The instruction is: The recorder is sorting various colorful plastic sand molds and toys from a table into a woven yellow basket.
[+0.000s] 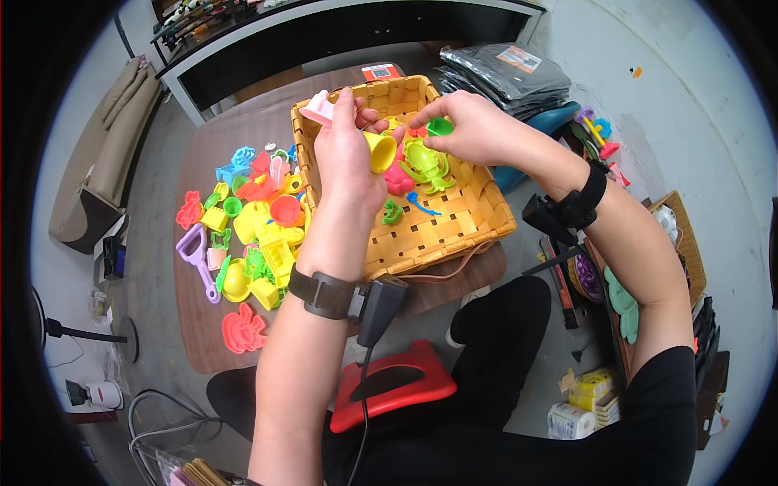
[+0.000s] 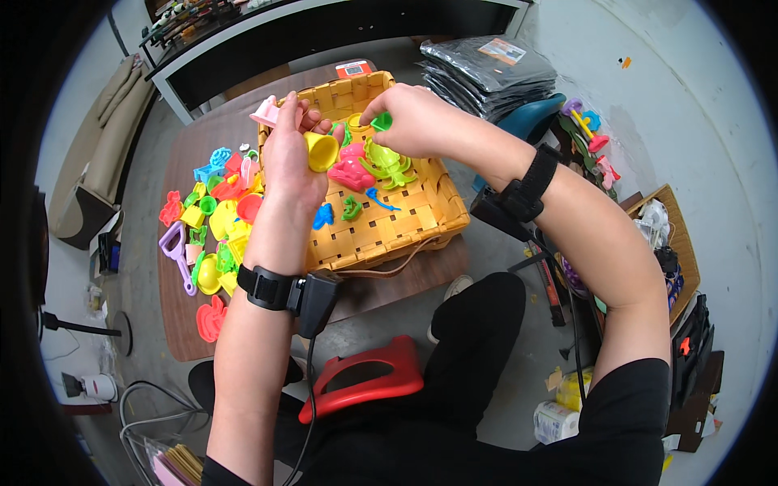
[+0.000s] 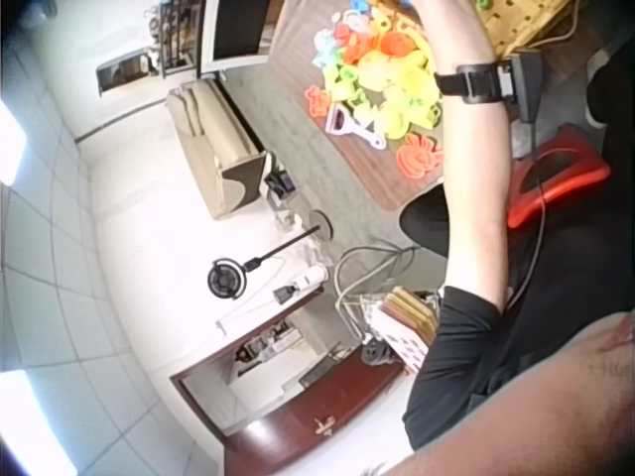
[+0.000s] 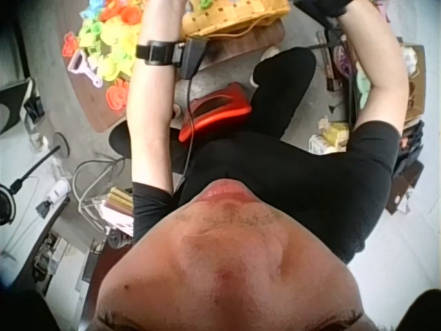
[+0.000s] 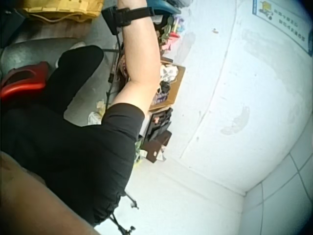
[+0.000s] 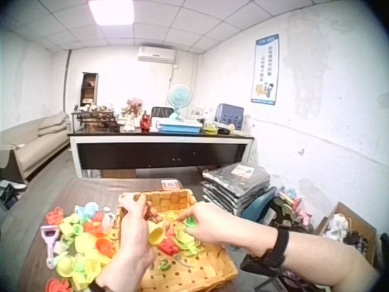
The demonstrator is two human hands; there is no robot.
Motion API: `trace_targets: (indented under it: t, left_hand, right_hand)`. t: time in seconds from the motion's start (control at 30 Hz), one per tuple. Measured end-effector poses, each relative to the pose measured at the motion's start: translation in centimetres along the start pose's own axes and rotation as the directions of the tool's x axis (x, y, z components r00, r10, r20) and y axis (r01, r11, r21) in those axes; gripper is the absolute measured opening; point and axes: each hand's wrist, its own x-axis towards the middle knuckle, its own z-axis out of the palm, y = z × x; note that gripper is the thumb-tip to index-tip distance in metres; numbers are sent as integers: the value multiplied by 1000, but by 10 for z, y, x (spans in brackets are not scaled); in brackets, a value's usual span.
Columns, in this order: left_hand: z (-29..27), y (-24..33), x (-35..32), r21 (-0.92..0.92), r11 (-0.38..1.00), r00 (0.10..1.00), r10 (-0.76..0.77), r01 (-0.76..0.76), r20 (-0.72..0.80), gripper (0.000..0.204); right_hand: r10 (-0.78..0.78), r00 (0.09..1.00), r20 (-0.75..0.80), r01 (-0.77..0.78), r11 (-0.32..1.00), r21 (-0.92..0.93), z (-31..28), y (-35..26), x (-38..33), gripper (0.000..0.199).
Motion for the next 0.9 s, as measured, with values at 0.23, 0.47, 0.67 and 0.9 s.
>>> trace_targets:
  t: [0.23, 0.47, 0.67, 0.9]
  left_hand:
    - [-1, -3, 0, -10, 1000, 1000, 16, -17, -14, 24]
    - [-5, -1, -2, -23, 999, 999, 33, -34, -30, 23]
    - [-8, 1, -3, -32, 998, 997, 55, -57, -55, 23]
    - [-9, -3, -8, -46, 996, 993, 78, -82, -91, 22]
  right_hand:
    - [-9, 1000, 14, 9, 1000, -15, 8, -12, 1, 46]
    - [-17, 999, 31, 18, 999, -33, 13, -32, 10, 45]
    - [-36, 998, 50, 38, 998, -48, 28, -63, 19, 45]
    - [-59, 995, 83, 64, 996, -67, 28, -60, 13, 45]
